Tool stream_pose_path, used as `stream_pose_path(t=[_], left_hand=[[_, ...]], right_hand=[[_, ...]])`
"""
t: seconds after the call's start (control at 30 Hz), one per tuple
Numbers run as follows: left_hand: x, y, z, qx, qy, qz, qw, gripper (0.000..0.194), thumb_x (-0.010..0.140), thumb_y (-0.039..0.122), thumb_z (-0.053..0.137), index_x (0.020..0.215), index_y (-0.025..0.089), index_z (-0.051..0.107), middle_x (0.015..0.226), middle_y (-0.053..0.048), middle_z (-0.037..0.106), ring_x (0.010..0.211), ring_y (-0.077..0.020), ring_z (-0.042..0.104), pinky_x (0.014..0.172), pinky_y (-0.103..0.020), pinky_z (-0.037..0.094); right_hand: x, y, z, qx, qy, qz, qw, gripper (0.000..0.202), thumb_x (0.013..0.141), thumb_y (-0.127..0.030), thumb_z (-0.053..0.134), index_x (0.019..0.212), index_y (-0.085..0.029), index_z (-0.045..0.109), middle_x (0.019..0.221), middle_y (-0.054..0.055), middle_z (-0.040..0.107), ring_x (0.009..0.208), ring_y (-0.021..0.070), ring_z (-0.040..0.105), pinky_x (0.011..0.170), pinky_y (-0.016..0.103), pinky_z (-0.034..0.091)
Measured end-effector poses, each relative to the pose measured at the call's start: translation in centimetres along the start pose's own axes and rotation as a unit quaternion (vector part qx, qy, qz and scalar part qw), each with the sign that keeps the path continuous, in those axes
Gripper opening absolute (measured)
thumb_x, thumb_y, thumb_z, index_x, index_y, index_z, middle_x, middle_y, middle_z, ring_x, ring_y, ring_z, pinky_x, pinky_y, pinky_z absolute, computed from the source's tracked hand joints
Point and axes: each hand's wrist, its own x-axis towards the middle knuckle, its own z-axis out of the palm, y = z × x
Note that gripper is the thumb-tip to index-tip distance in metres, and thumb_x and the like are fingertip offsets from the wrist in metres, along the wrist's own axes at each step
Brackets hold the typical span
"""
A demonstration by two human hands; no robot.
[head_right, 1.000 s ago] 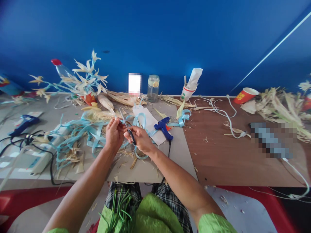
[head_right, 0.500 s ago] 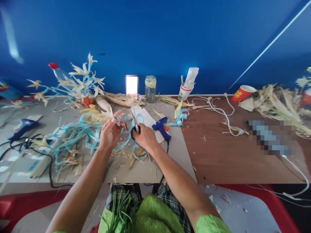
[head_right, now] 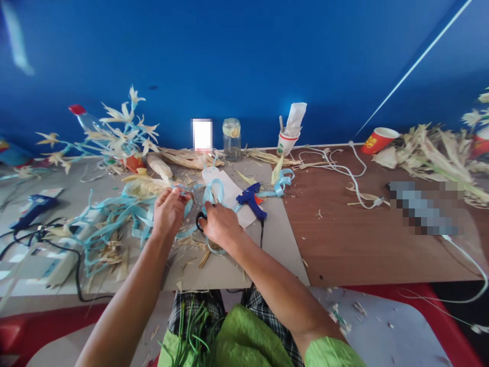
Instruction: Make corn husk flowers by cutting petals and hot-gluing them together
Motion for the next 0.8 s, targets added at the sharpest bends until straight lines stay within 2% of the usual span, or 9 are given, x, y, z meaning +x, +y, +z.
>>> stream_pose_path(t=[0.1, 0.17, 0.27, 0.37, 0.47, 0.53, 0.6, 0.73, 0.8], left_hand=[[-0.1, 0.0, 0.2, 0.019, 0.0, 0.003, 1.0, 0.022, 0.067, 0.027, 0.076, 0.06, 0.016, 0.059, 0.075, -0.002, 0.064, 0.082, -0.0155, 0.066, 0.077, -0.025, 0.048], [-0.2, 0.0, 0.3, 0.036, 0.005, 0.005, 0.999, 0.022, 0.067, 0.028, 0.076, 0.059, 0.016, 0.059, 0.079, -0.004, 0.066, 0.092, -0.0186, 0.066, 0.079, -0.026, 0.048], [-0.1, -0.2, 0.1, 0.065, 0.013, 0.023, 0.998, 0.019, 0.068, 0.028, 0.076, 0.062, 0.016, 0.062, 0.087, -0.005, 0.068, 0.097, -0.0192, 0.066, 0.083, -0.028, 0.048], [0.1, -0.6, -0.4, 0.093, 0.026, 0.034, 0.995, 0.017, 0.069, 0.03, 0.074, 0.069, 0.016, 0.065, 0.092, -0.005, 0.069, 0.087, -0.016, 0.066, 0.081, -0.027, 0.048], [0.4, -0.8, -0.9, 0.127, 0.033, 0.025, 0.991, 0.019, 0.072, 0.033, 0.072, 0.074, 0.016, 0.067, 0.079, -0.003, 0.068, 0.064, -0.0103, 0.061, 0.067, -0.023, 0.047], [0.5, -0.9, -1.1, 0.142, 0.029, 0.02, 0.989, 0.019, 0.074, 0.034, 0.071, 0.075, 0.016, 0.067, 0.067, -0.001, 0.064, 0.056, -0.0084, 0.056, 0.061, -0.021, 0.045], [0.5, -1.0, -1.2, 0.145, 0.022, 0.015, 0.989, 0.019, 0.075, 0.034, 0.07, 0.074, 0.016, 0.067, 0.062, 0.0, 0.061, 0.055, -0.0081, 0.054, 0.06, -0.02, 0.044], [0.4, -1.2, -1.1, 0.156, 0.011, -0.011, 0.988, 0.019, 0.075, 0.034, 0.069, 0.07, 0.015, 0.065, 0.072, -0.002, 0.065, 0.06, -0.0094, 0.056, 0.062, -0.022, 0.044], [0.4, -1.3, -1.0, 0.17, 0.025, -0.005, 0.985, 0.019, 0.072, 0.031, 0.071, 0.067, 0.015, 0.064, 0.075, -0.002, 0.067, 0.067, -0.011, 0.059, 0.065, -0.022, 0.044]], right_hand=[[-0.2, -0.2, 0.2, -0.004, -0.019, -0.015, 1.0, 0.055, 0.086, -0.038, 0.051, 0.135, -0.014, 0.043, 0.116, 0.019, 0.061, 0.098, 0.0297, 0.064, 0.073, 0.034, 0.048], [-0.2, -0.2, 0.3, 0.006, -0.023, -0.027, 0.999, 0.06, 0.086, -0.039, 0.051, 0.14, -0.015, 0.037, 0.12, 0.019, 0.058, 0.099, 0.0292, 0.063, 0.074, 0.034, 0.048], [-0.3, -0.1, 0.2, 0.022, -0.025, -0.023, 0.999, 0.056, 0.086, -0.04, 0.052, 0.136, -0.016, 0.043, 0.117, 0.017, 0.059, 0.097, 0.0278, 0.064, 0.075, 0.033, 0.048], [-0.3, 0.0, -0.1, 0.016, -0.013, -0.008, 1.0, 0.042, 0.088, -0.038, 0.051, 0.124, -0.017, 0.054, 0.108, 0.015, 0.064, 0.096, 0.0271, 0.064, 0.075, 0.032, 0.047], [-0.4, 0.0, -0.2, 0.01, -0.005, -0.011, 1.0, 0.031, 0.091, -0.036, 0.046, 0.107, -0.017, 0.065, 0.099, 0.014, 0.068, 0.095, 0.026, 0.065, 0.077, 0.031, 0.047], [-0.4, 0.1, -0.2, 0.002, 0.007, -0.009, 1.0, 0.031, 0.093, -0.034, 0.043, 0.1, -0.016, 0.067, 0.098, 0.014, 0.068, 0.092, 0.0255, 0.065, 0.076, 0.031, 0.047], [-0.4, 0.3, -0.2, -0.008, 0.021, -0.003, 1.0, 0.03, 0.093, -0.032, 0.042, 0.098, -0.016, 0.068, 0.1, 0.015, 0.067, 0.089, 0.0248, 0.066, 0.073, 0.031, 0.047], [-0.6, 0.2, -0.2, -0.014, 0.01, -0.017, 1.0, 0.029, 0.092, -0.03, 0.042, 0.097, -0.016, 0.067, 0.103, 0.015, 0.063, 0.082, 0.0225, 0.066, 0.069, 0.03, 0.047], [-0.7, 0.1, -0.2, -0.006, 0.031, -0.036, 0.999, 0.028, 0.092, -0.031, 0.042, 0.097, -0.017, 0.066, 0.111, 0.014, 0.06, 0.082, 0.0213, 0.065, 0.068, 0.029, 0.047]])
